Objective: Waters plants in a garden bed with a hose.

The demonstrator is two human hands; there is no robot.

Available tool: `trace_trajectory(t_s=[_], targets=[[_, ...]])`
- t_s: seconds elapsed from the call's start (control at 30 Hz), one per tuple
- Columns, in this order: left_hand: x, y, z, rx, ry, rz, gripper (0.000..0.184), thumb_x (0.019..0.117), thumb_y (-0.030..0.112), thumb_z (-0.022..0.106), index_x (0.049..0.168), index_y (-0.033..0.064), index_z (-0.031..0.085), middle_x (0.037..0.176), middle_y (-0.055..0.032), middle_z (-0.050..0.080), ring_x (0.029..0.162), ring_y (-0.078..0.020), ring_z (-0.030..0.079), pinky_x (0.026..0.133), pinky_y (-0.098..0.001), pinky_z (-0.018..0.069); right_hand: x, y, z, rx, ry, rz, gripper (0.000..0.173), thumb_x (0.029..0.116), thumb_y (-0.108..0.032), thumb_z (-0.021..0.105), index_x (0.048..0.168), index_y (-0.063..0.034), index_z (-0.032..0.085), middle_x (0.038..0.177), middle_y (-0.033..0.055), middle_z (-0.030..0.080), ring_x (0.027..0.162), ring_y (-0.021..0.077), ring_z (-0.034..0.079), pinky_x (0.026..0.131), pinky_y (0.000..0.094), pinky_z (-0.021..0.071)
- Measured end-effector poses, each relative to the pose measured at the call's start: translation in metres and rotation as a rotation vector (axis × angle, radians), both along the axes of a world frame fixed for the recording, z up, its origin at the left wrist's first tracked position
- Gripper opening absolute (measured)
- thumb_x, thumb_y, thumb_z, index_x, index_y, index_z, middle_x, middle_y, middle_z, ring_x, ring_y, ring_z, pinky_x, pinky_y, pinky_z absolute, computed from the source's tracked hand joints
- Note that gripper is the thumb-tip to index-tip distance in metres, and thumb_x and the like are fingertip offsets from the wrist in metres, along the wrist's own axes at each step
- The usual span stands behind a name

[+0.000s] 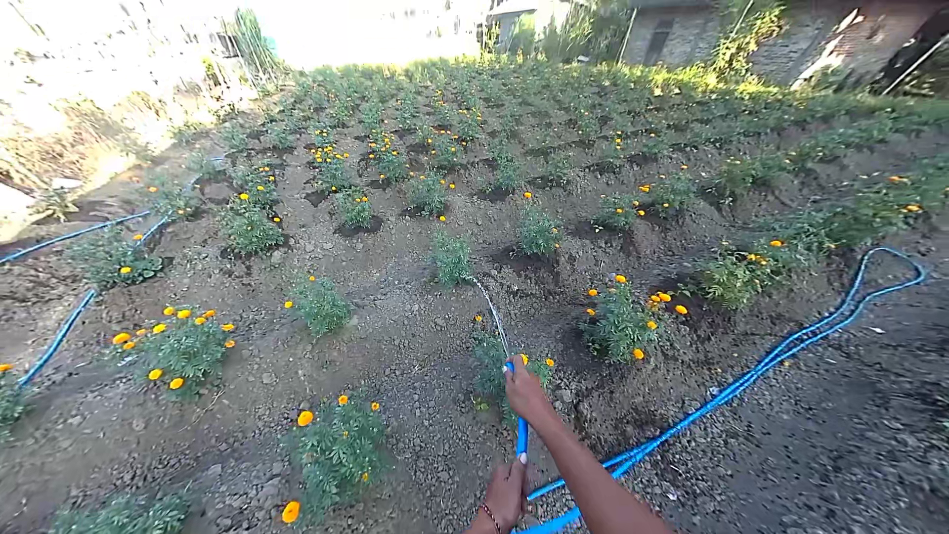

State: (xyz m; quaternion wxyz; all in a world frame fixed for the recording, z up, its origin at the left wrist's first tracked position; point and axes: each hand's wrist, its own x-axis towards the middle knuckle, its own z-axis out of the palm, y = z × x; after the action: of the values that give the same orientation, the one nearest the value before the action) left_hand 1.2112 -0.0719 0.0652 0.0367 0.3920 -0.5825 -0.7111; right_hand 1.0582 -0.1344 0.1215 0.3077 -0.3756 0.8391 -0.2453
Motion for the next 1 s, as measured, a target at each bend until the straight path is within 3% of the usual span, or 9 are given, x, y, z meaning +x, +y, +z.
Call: trace_trajectory(t_s=[0.3,0.43,1.0], targets=[[0.027,-0.018,0.003,0.001,-0.033,-0.003,0.054,0.1138,0.036,0.028,0.084,0.0035,0.059,0.059,0.0033,0.048,0.049,-0.0074,0.045,0.052,-0.0260,0.0416,0.024,-0.012,0.000,0.004,0.004,-0.078,0.039,0.1125,-0.025,0.039,0.147,-0.0082,0.044,0.113,0.0245,0.069,0.105,0.0402,0.070,0.093,0.0545,0.0543],[0.040,-0.023,-0.005,-0.002,0.003,-0.007,0.051,0.1138,0.035,0.027,0.088,0.0025,0.058,0.060,0.0022,0.047,0.048,-0.0085,0.045,0.050,-0.0263,0.0424,0.036,-0.015,-0.007,-0.006,0.007,-0.085,0.039,0.1121,-0.023,0.040,0.148,-0.0074,0.043,0.112,0.0247,0.069,0.103,0.0405,0.071,0.092,0.0549,0.0548],[0.079,-0.030,-0.026,-0.001,0.005,0.004,0.055,0.1136,0.037,0.027,0.083,0.0043,0.058,0.057,0.0029,0.049,0.048,-0.0077,0.046,0.051,-0.0255,0.0425,0.076,-0.023,-0.020,-0.029,0.010,-0.092,0.039,0.1122,-0.024,0.040,0.147,-0.0081,0.043,0.108,0.0228,0.070,0.100,0.0388,0.071,0.090,0.0527,0.0551]])
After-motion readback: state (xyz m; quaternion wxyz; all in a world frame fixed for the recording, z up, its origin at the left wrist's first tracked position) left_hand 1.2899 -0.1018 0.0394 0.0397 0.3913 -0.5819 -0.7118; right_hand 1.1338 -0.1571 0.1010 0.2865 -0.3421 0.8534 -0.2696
